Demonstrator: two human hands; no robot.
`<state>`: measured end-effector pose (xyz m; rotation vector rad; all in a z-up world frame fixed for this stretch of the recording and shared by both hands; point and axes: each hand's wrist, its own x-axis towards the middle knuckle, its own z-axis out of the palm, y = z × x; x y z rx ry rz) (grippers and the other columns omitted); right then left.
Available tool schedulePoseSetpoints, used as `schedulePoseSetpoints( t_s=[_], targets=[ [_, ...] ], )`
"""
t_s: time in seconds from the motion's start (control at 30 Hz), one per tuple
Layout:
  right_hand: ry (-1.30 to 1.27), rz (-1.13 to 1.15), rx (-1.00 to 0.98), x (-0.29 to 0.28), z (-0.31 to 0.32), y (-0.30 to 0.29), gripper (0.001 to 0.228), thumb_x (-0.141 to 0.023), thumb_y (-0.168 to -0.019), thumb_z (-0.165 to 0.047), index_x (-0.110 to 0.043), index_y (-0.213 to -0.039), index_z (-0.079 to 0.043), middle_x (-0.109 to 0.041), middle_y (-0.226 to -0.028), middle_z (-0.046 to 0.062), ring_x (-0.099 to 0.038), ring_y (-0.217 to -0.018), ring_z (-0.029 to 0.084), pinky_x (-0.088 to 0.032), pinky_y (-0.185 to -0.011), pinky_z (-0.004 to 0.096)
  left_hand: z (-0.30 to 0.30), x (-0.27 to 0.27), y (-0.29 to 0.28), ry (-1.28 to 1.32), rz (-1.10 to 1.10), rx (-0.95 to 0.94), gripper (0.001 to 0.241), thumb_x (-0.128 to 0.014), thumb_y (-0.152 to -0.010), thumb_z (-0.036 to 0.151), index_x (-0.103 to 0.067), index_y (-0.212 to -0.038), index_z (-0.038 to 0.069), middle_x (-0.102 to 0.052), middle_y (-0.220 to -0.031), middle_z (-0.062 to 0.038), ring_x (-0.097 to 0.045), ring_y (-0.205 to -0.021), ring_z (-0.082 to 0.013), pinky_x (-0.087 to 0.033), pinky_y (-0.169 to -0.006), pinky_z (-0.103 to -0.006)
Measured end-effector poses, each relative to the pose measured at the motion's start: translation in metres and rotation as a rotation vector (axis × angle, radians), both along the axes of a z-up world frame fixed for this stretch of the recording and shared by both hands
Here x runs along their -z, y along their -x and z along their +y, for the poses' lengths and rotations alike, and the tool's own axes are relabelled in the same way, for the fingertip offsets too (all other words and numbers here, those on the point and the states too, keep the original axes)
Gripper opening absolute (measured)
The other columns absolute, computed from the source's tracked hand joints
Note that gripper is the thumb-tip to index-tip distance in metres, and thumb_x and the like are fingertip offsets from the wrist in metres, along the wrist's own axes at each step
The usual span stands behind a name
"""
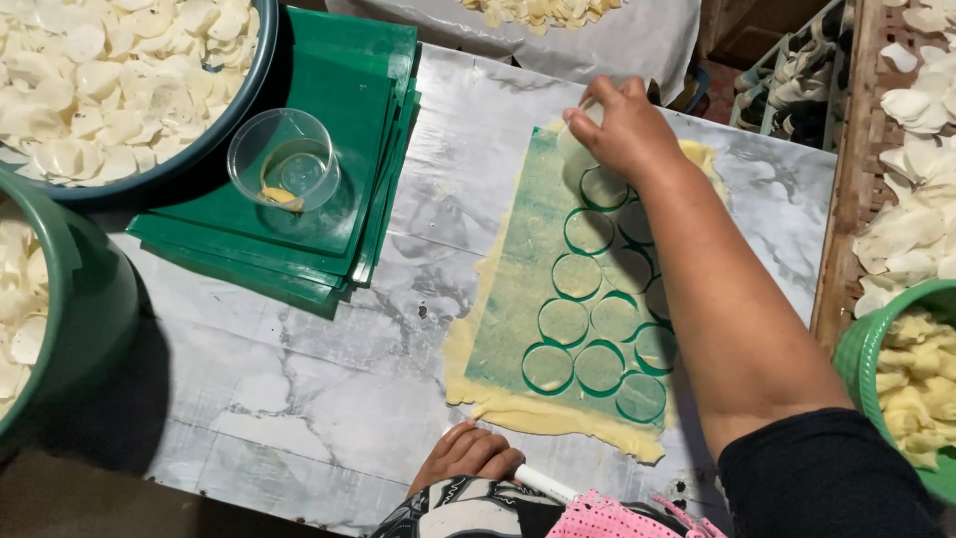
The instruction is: Rolling out dough into a thin sheet and using a circular mold to cut out small circles.
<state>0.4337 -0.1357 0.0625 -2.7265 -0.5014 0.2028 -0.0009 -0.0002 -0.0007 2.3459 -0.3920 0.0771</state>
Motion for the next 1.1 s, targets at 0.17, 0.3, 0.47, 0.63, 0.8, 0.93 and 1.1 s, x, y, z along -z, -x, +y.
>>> schedulePoseSetpoints(
  t_s=[0.17,0.3,0.47,0.63,0.8,0.93,1.1],
  targets=[
    [0.059,0.061,-0.028,0.027,0.021,0.006,0.047,-0.058,-0.098,-0.055,-0.058,-0.128,-0.019,-0.048,-0.135,0.02,-0.063,-0.111,0.044,-0.051,-0.091,0.053,-0.001,0.002,0.001,-0.017,0.032,-0.001,0.027,-0.072,-0.091,0.029,-0.066,-0.116,0.018,-0.064,-0.112,-0.003,-0.065,-0.114,-0.0203,-0.039,-0.113,-0.048],
    [0.117,0.089,-0.056,0.033,0.027,0.002,0.046,-0.056,-0.098,-0.053,-0.053,-0.13,-0.019,-0.048,-0.131,0.02,-0.063,-0.105,0.045,-0.051,-0.087,0.054,-0.001,0.003,0.002,-0.005,0.048,0.0,0.027,-0.072,-0.092,0.028,-0.066,-0.117,0.018,-0.063,-0.112,-0.003,-0.065,-0.114,-0.0205,-0.039,-0.113,-0.0479],
    [0.077,0.071,-0.057,0.025,0.028,0.011,0.045,-0.056,-0.099,-0.052,-0.054,-0.128,-0.018,-0.049,-0.13,0.02,-0.064,-0.104,0.045,-0.051,-0.089,0.054,0.0,-0.006,-0.002,-0.003,0.093,0.009,0.029,-0.072,-0.089,0.026,-0.066,-0.116,0.017,-0.064,-0.112,-0.005,-0.065,-0.114,-0.0224,-0.038,-0.113,-0.0485],
    [0.07,0.049,0.009,0.029,0.028,0.009,0.045,-0.057,-0.099,-0.051,-0.054,-0.129,-0.018,-0.048,-0.131,0.02,-0.064,-0.103,0.045,-0.051,-0.089,0.054,0.0,0.0,0.0,-0.003,0.042,0.004,0.029,-0.073,-0.09,0.027,-0.067,-0.117,0.017,-0.064,-0.113,-0.005,-0.065,-0.115,-0.0225,-0.039,-0.113,-0.0491],
    [-0.246,-0.067,-0.07,0.047,0.0,-0.003,0.042,-0.063,-0.098,-0.053,-0.064,-0.121,-0.017,-0.053,-0.123,0.017,-0.061,-0.112,0.038,-0.051,-0.096,0.046,0.002,-0.001,-0.002,0.032,-0.007,0.014,0.033,-0.074,-0.088,0.03,-0.067,-0.116,0.013,-0.066,-0.112,-0.008,-0.065,-0.112,-0.0267,-0.041,-0.11,-0.0491],
    [-0.275,0.003,-0.091,0.02,-0.005,0.043,0.041,-0.062,-0.096,-0.05,-0.065,-0.12,-0.017,-0.053,-0.12,0.017,-0.06,-0.113,0.035,-0.048,-0.095,0.046,0.002,0.002,0.001,0.045,0.006,0.016,0.031,-0.074,-0.09,0.031,-0.067,-0.116,0.013,-0.067,-0.112,-0.008,-0.065,-0.111,-0.0275,-0.041,-0.11,-0.0499],
    [-0.195,0.029,-0.101,0.043,0.007,0.068,0.045,-0.061,-0.095,-0.053,-0.06,-0.124,-0.018,-0.05,-0.127,0.018,-0.063,-0.108,0.042,-0.051,-0.093,0.049,0.001,0.013,0.002,0.023,0.001,0.038,0.028,-0.071,-0.096,0.032,-0.067,-0.116,0.013,-0.066,-0.112,-0.008,-0.064,-0.113,-0.0259,-0.04,-0.112,-0.05]
  ],
)
